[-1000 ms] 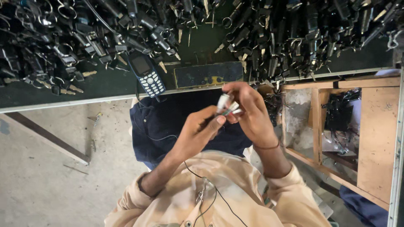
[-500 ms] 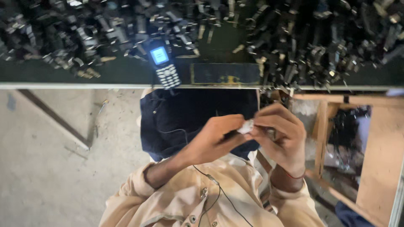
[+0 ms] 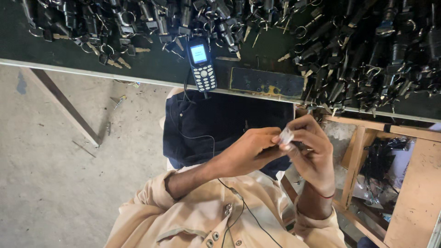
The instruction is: The person sits at a workbench and assembles a small electrical connector, threading red and green wires into a white connector housing and pressing the contacts into place by hand. They handle the wired connector repeatedly, then press buttons on a mobile phone resting on the bench while holding the connector.
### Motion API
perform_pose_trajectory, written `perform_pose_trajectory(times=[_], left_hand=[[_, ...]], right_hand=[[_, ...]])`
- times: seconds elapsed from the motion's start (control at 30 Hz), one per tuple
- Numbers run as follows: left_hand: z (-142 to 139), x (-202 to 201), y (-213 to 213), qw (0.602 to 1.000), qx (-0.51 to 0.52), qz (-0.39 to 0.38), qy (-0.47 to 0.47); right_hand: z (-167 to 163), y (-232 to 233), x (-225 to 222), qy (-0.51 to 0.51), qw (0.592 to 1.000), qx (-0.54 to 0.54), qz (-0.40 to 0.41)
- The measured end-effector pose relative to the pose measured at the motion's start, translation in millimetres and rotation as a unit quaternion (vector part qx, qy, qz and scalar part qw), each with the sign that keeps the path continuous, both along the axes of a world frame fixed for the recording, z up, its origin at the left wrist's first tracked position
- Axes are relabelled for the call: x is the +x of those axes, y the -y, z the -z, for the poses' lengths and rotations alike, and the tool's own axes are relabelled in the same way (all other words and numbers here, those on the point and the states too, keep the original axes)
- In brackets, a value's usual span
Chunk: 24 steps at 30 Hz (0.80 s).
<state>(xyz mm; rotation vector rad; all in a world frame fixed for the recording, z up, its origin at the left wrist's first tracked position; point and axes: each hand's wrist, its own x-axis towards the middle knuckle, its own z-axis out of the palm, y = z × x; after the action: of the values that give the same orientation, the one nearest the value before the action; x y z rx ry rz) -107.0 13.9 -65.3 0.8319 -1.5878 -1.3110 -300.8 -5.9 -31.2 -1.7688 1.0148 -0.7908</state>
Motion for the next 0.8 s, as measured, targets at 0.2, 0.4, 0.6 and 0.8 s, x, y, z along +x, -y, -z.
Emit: perform_pose_trajectory(times=[0.2, 0.4, 0.6, 0.8], left_hand=[[1.9, 27.3, 2.7, 0.990, -0.075, -0.099, 0.064], [48.7, 86.2, 27.9, 0.800, -0.107, -0.410, 0.425], [87.0, 83.5, 29.9, 0.796, -0.083, -0.408, 0.440], [90.7, 85.5, 25.3, 0.792, -0.073, -0.409, 0.448]], right_hand=[[26.2, -3.9, 2.0, 0.126, 0.986, -0.006, 0.113], [45.9, 7.1, -16.1, 0.286, 0.945, -0.001, 0.159], [42.4, 1.7, -20.3, 0.274, 0.945, 0.054, 0.174], [38.4, 5.9, -20.0, 0.277, 0.939, 0.076, 0.188]])
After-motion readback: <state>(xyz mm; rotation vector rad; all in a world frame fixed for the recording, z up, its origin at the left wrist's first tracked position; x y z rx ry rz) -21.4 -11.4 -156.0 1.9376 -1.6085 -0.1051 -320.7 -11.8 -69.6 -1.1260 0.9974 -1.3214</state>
